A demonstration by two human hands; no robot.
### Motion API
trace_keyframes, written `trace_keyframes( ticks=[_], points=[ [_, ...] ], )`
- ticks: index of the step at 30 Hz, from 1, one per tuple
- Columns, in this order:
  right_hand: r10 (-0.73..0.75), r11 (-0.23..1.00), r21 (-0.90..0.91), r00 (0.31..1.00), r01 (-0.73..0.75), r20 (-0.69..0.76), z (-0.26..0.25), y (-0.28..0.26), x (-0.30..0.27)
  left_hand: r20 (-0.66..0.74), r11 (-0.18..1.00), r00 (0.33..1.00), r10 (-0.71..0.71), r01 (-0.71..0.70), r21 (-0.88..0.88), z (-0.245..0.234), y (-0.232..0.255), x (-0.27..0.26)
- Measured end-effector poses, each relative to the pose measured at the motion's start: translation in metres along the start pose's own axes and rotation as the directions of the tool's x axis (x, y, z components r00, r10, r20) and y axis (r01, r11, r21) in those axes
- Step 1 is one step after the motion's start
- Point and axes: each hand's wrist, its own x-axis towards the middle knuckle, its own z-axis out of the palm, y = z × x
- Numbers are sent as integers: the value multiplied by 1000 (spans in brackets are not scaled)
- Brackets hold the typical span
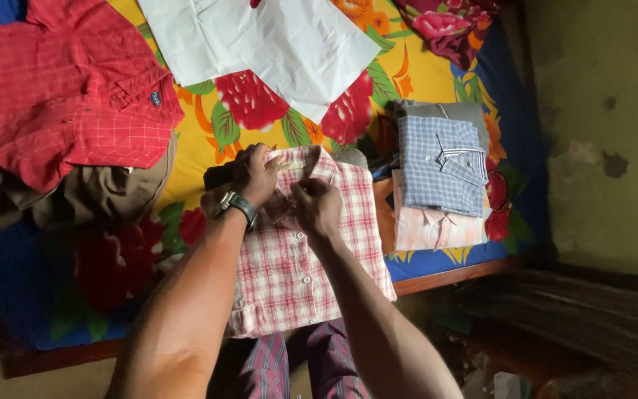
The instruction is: Folding a plaid button-up shirt on a board on top of a bed.
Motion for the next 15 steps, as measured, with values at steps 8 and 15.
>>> trace_keyframes(
  ticks=[8,15],
  points=[
    [128,992,-6,991,-128,41,-79,98,-112,-45,949,999,27,-12,315,-6,44,-9],
    [297,954,-48,955,-296,14,-154,213,-210,18,861,957,-289,252,441,-23,127,-5]
  ],
)
